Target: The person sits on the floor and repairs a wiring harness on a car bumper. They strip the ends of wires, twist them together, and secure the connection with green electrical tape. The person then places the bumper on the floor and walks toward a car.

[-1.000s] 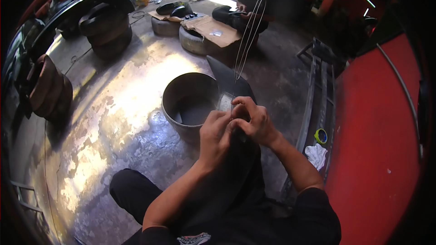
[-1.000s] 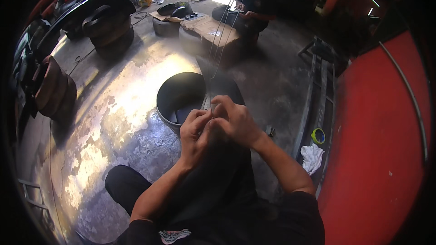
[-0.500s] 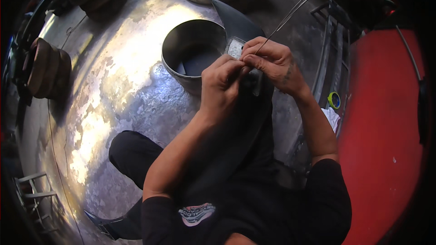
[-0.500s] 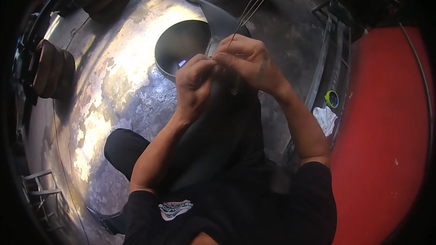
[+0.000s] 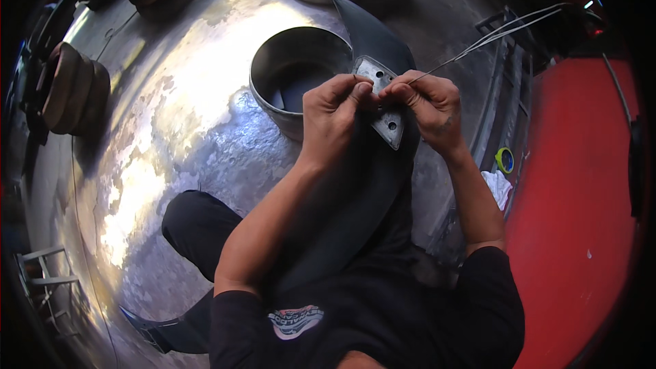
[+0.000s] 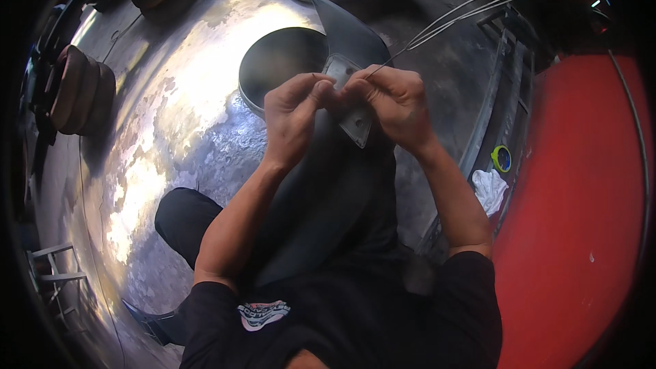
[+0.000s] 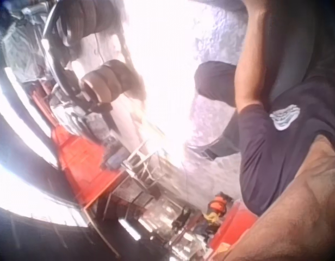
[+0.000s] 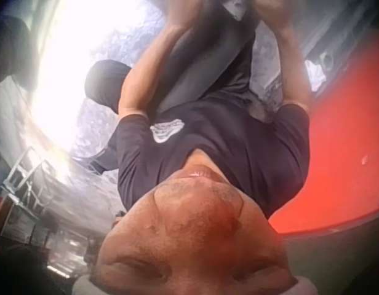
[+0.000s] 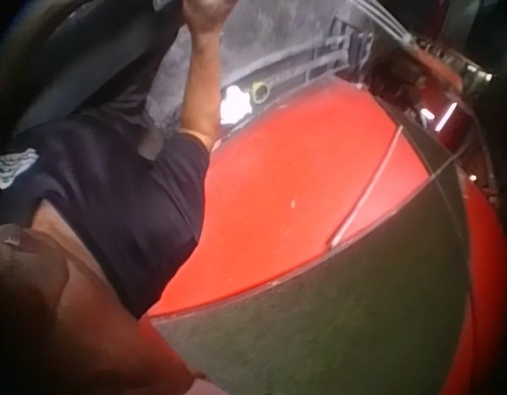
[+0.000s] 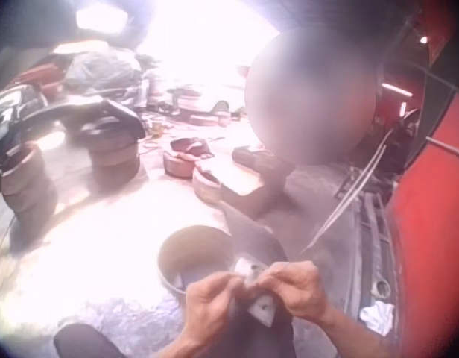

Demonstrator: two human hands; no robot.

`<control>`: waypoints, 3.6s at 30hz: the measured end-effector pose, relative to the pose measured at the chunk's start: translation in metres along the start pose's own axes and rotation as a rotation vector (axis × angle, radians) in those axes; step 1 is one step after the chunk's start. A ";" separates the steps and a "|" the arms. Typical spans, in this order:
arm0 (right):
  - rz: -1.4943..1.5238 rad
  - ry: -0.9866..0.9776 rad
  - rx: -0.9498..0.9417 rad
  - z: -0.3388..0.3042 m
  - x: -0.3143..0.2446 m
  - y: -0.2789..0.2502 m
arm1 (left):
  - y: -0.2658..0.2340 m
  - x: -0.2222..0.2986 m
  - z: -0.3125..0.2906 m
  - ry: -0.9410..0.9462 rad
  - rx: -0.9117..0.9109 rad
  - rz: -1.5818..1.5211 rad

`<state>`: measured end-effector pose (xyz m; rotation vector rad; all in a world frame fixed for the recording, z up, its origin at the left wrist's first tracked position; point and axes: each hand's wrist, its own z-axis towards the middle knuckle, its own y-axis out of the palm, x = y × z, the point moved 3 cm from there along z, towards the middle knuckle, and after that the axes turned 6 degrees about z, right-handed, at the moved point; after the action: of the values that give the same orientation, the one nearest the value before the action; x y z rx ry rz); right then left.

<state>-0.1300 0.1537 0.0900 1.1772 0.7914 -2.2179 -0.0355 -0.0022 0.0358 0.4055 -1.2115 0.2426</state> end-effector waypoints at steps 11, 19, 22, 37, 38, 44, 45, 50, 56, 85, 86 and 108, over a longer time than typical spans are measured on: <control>-0.135 -0.031 0.082 -0.002 -0.013 0.008 | 0.012 -0.009 -0.004 0.238 0.183 0.200; -0.371 -0.210 0.003 -0.002 -0.047 0.033 | 0.009 0.007 -0.025 0.471 0.202 0.482; -0.469 -0.283 -0.057 0.002 -0.053 0.038 | 0.016 -0.005 -0.025 0.522 0.211 0.403; -0.618 -0.240 -0.167 0.022 -0.078 0.029 | 0.021 0.008 -0.022 0.304 0.000 0.088; -0.620 -0.226 -0.168 0.022 -0.078 0.028 | 0.021 0.008 -0.023 0.325 0.010 0.108; -0.634 -0.180 -0.119 0.020 -0.071 0.023 | 0.024 0.001 -0.024 0.331 0.067 0.046; -0.655 -0.190 -0.112 0.019 -0.069 0.023 | 0.023 0.001 -0.024 0.318 0.068 0.015; -0.873 -0.234 -0.141 0.008 -0.058 0.014 | 0.018 0.001 -0.023 0.427 0.082 0.085; -0.970 -0.189 -0.174 -0.001 -0.059 0.024 | 0.018 -0.006 -0.021 0.389 0.067 0.084; -0.254 0.136 -0.334 0.029 -0.009 -0.007 | 0.014 -0.013 -0.011 0.440 -0.031 0.058; -0.272 0.147 -0.340 0.034 -0.018 0.009 | 0.005 -0.008 -0.012 0.456 -0.005 0.164; -0.137 0.128 -0.259 0.016 0.002 0.009 | -0.077 -0.029 0.015 -0.104 -0.279 0.602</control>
<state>-0.1341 0.1356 0.0932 1.1746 1.2049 -2.0820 -0.0279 -0.0772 0.0000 -0.2031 -1.4273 0.5645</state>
